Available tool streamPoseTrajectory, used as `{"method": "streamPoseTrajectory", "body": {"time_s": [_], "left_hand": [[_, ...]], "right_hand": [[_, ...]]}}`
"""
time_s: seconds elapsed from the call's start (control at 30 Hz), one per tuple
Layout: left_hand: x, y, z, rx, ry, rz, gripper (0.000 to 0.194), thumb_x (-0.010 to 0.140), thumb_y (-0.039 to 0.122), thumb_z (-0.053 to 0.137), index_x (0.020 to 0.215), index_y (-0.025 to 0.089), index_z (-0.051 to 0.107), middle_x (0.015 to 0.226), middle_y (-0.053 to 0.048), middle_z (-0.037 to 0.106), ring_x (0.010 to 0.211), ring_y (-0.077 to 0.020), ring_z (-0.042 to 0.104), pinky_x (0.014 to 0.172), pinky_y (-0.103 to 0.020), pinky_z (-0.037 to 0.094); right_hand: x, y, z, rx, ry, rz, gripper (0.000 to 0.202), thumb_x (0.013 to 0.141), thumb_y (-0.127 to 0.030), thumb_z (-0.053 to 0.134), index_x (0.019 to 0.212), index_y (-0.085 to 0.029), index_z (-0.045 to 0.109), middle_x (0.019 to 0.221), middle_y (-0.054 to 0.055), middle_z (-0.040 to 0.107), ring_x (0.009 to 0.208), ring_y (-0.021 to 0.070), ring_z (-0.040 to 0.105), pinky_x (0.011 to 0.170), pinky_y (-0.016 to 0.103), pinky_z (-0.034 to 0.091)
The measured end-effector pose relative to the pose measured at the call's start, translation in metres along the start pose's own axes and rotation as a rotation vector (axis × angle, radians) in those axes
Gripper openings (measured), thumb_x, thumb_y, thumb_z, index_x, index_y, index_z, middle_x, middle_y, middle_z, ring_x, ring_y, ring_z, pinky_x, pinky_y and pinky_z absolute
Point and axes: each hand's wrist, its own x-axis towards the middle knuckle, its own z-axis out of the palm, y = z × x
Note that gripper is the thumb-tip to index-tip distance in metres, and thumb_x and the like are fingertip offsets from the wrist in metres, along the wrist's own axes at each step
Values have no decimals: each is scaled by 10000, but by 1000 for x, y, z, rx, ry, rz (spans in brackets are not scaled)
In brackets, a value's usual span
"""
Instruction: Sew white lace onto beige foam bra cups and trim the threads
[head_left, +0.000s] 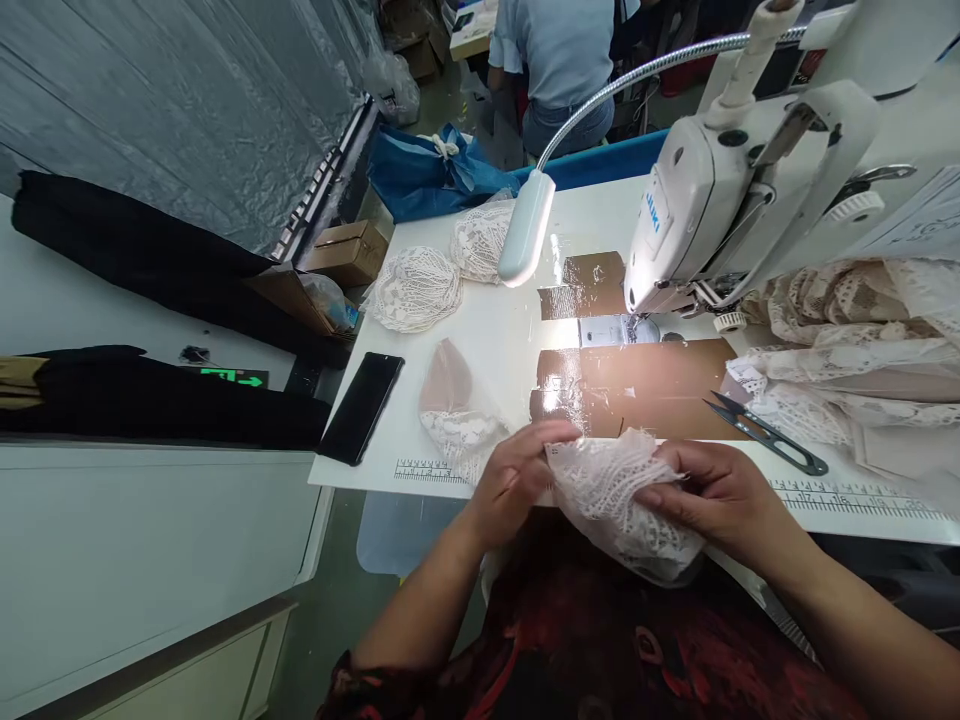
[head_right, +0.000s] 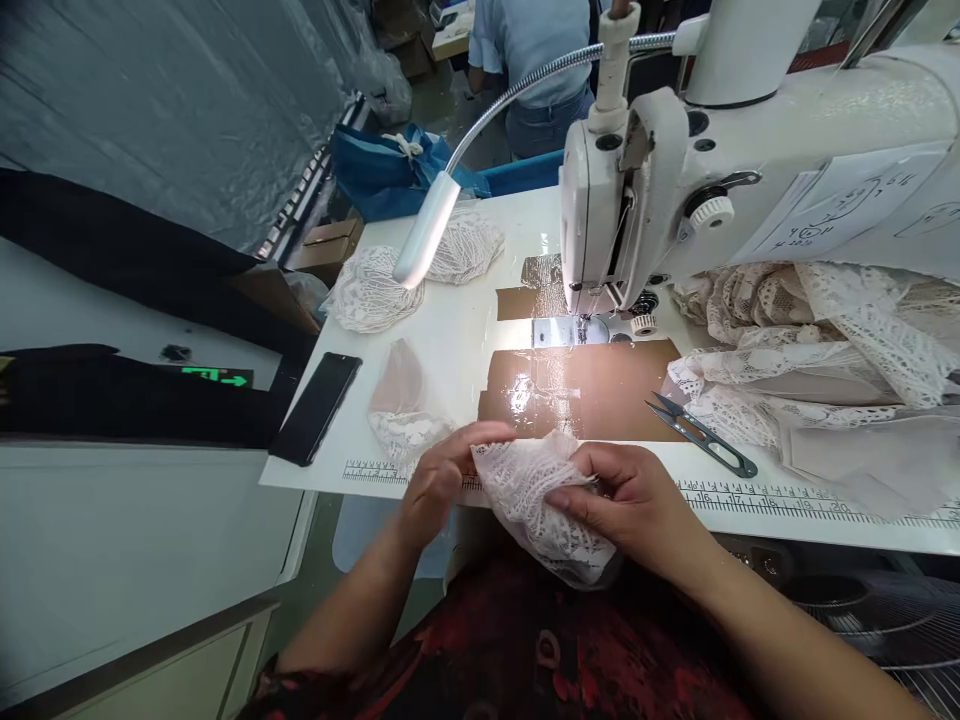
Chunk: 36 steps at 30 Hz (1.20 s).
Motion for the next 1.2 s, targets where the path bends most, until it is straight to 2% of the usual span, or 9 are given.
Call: {"method": "streamPoseTrajectory", "body": {"time_s": [0.1,0.23,0.37,0.5,0.7,0.83,1.0,1.1,1.2], "left_hand": [[6,14,-6,121,-181,-11,954,627,573,831,1425,205,459,1288,-135,605,1177,-311,567,1027,-406,434],[9,19,1,89,-333,-95,537,792,380,738,1259,151,603,1038,-92,682,908,-215,645,798,-294,508],[3,16,4,57,-311,-96,363,841,353,673,1109,111,643,914,-64,667,758,-151,607,674,-231,475],[1,21,3,186,-327,-52,365,833,386,688,1087,128,639,866,-39,661,721,-136,591,662,-224,461],[4,29,5,417,-159,100,419,820,382,720,1159,170,592,974,-52,694,826,-161,647,758,-253,498],[7,30,6,433,-181,159,369,863,301,667,1199,193,559,1027,-52,694,879,-161,664,794,-257,509],[13,31,8,451,-238,164,108,896,263,619,941,165,621,814,-12,678,716,-113,619,676,-214,461],[13,29,9,457,-241,155,114,903,271,609,866,163,616,740,5,646,660,-98,588,640,-205,440],[12,28,10,438,-218,152,148,886,276,626,980,163,610,838,-16,665,736,-116,613,701,-223,468]], "right_hand": [[4,3,4,-107,-76,-96,298,725,-399,770,637,-199,567,579,-39,532,539,103,427,491,231,329],[5,2,4,-105,-108,-99,242,778,-410,730,745,-209,598,626,-43,554,560,104,437,504,227,347],[2,0,-1,-78,-145,-117,181,863,-384,655,786,-222,684,776,-2,657,692,139,568,618,245,432],[3,-1,2,-134,-36,-230,223,871,-367,652,704,-219,669,859,23,692,840,174,633,738,268,464],[3,2,7,-148,27,-211,266,867,-386,639,667,-214,610,732,16,672,699,161,610,611,269,446],[3,4,7,-182,42,-185,263,867,-409,631,691,-214,633,733,22,692,659,157,603,583,270,435],[6,4,5,-202,31,-139,270,851,-416,647,685,-203,634,712,24,683,625,145,573,560,266,410],[9,2,1,-132,-34,-47,230,813,-424,694,878,-205,667,671,-9,639,586,125,519,535,251,381],[11,0,-3,-88,-120,41,317,826,-460,675,1014,-204,661,683,-20,614,597,115,485,543,241,366]]}}
